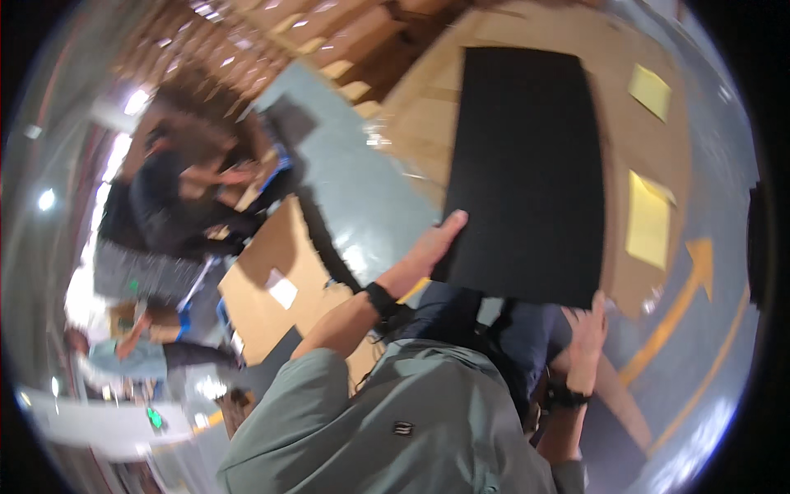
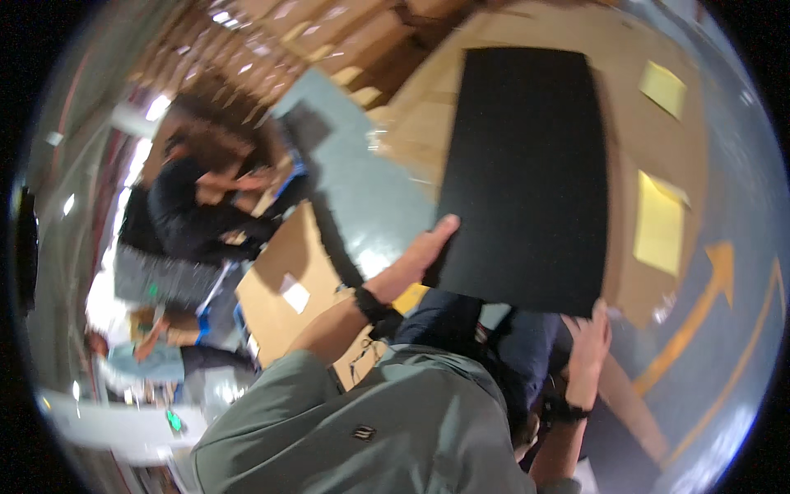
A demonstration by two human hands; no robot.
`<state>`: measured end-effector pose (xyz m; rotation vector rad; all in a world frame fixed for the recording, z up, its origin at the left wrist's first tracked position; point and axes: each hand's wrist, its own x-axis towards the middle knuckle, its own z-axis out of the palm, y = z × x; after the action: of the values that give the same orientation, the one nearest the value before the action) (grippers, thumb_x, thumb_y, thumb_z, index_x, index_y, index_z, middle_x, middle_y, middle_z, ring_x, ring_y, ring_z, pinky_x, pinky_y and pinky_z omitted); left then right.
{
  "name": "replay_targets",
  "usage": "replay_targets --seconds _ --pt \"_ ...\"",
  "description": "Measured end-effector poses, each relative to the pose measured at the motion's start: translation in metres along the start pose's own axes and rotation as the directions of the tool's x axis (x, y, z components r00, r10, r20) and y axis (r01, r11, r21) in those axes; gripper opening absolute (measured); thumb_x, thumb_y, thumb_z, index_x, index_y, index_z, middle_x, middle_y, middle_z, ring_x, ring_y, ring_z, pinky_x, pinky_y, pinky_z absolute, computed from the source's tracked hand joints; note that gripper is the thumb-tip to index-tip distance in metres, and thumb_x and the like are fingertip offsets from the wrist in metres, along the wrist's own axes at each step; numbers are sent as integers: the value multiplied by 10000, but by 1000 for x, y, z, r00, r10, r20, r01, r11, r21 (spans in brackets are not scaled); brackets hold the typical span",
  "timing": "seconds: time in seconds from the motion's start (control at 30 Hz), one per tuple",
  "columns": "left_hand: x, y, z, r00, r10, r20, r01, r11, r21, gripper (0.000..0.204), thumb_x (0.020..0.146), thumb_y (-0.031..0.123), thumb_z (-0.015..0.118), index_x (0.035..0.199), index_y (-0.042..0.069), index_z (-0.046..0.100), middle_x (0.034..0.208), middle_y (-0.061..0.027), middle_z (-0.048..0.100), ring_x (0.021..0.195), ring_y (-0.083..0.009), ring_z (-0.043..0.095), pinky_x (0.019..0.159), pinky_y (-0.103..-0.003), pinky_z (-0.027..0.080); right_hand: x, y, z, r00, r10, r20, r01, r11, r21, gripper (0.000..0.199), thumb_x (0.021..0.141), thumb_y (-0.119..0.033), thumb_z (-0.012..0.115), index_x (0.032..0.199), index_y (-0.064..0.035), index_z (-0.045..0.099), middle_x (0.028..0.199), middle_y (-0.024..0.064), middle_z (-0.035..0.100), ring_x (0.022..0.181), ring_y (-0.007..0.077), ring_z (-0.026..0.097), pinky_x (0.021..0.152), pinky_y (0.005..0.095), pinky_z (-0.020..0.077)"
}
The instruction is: Applying small white circular labels to the corners of black rectangular boards in a factory warehouse setting.
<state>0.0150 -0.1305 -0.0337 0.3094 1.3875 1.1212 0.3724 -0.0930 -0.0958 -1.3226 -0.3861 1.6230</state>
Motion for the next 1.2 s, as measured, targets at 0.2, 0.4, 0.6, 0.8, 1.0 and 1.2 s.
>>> replay_targets --seconds 0.2,0.4,0.6,0.8,1.0,1.2 --pt "31 -19 -17 998 48 -46 -48 999 12 713 899 539 619 1201 -104 567 1126 -147 647 998 -212 620 871 -326 499 -20 -14 16 979 -195 59 202 966 -159 526 942 -325 631 1312 26 504 1177 88 557 957 176 582 831 368 551" --pt "9 -22 -14 974 153 164 -148 988 -47 692 1003 559 361 1381 -15 442 1370 -118 518 1246 -228 496 1062 -348 381 -35 -26 6 892 -407 197 448 855 -263 452 977 -289 579 1334 -14 545 1266 85 583 1103 153 562 930 322 489" --pt "-4 -52 -52 935 216 282 -159 964 -214 723 993 592 341 1403 0 410 1415 -143 463 1297 -270 444 1102 -389 336 -27 -18 -10 872 -400 283 478 822 -309 429 969 -231 597 1341 -22 546 1271 78 586 1097 144 571 928 304 492" --pt "22 -88 -81 937 327 -121 -329 944 5 503 982 544 466 1157 84 571 886 22 583 739 -70 544 620 -204 406 -25 -19 3 887 -401 228 452 854 -259 431 964 -220 605 1324 10 548 1256 100 591 1065 151 592 902 303 515" --pt "32 -95 -90 955 270 -126 -267 963 45 334 961 456 575 1020 127 588 731 69 451 625 -29 431 554 -181 346 -27 -26 16 905 -413 99 422 845 -328 417 945 -242 635 1270 14 588 1183 96 627 1003 148 609 840 301 529" --pt "31 -95 -80 935 314 -166 -313 949 37 280 950 408 609 960 130 579 711 71 433 612 -33 404 539 -189 337 -27 -32 33 883 -469 -26 417 808 -416 327 915 -263 669 1085 16 676 951 45 664 847 110 587 711 269 485"
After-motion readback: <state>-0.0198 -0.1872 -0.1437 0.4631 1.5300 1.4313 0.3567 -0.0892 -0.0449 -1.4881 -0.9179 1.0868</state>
